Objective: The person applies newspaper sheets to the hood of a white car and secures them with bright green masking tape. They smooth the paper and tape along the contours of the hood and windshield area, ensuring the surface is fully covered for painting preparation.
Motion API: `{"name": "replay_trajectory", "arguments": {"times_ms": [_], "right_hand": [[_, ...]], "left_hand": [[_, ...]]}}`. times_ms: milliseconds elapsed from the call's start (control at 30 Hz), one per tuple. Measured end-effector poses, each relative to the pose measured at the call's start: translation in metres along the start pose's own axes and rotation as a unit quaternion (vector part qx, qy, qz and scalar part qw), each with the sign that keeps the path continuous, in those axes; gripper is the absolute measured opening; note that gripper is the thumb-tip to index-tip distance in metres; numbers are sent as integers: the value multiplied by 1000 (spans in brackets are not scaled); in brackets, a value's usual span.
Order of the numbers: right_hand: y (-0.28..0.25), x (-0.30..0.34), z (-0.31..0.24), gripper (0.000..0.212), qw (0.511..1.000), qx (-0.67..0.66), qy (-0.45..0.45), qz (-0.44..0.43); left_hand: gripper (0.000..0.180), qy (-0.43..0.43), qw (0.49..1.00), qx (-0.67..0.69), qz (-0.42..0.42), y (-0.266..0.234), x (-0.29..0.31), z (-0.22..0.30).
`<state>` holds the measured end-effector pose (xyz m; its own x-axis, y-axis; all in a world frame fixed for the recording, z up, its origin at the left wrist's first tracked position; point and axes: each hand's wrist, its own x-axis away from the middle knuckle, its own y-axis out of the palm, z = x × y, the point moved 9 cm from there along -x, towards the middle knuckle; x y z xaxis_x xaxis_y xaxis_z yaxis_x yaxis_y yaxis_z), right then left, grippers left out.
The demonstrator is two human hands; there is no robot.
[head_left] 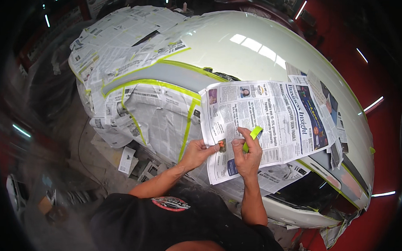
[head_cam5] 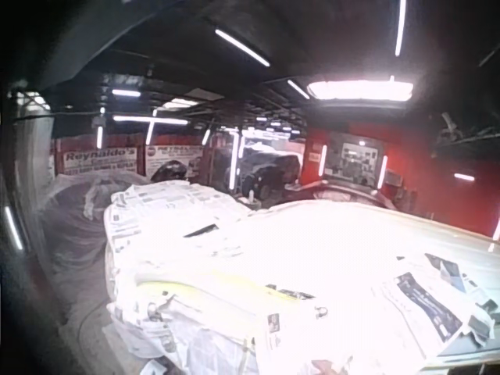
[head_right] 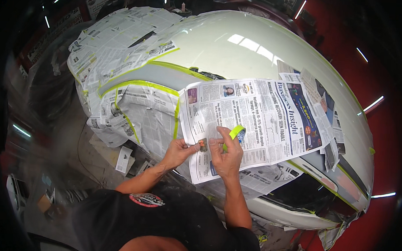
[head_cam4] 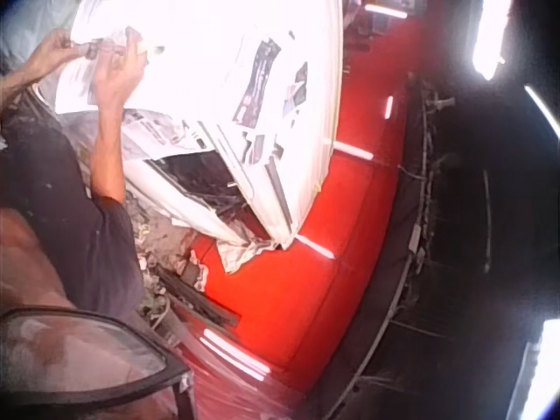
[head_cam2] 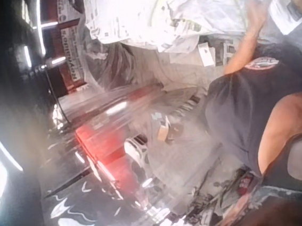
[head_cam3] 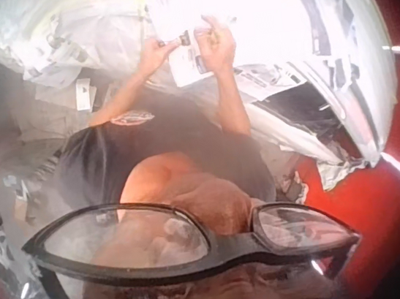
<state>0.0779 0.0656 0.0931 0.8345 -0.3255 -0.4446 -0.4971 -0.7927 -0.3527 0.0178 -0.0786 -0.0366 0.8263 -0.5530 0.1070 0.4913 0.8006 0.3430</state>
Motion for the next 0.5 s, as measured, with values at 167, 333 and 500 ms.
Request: {"name": "replay_trajectory", "arguments": {"times_ms": [167, 333, 500], "right_hand": [[-1, 38, -13, 69, 990, 114, -19, -82], [23, 57, -19, 93, 980, 168, -33, -98], [12, 54, 2, 42, 990, 107, 31, -88]], "left_hand": [[28, 43, 997, -51, 48, 2, -4, 43], [29, 75, 997, -22, 13, 32, -11, 40], [58, 178, 984, -19, -28, 34, -23, 61]]}}
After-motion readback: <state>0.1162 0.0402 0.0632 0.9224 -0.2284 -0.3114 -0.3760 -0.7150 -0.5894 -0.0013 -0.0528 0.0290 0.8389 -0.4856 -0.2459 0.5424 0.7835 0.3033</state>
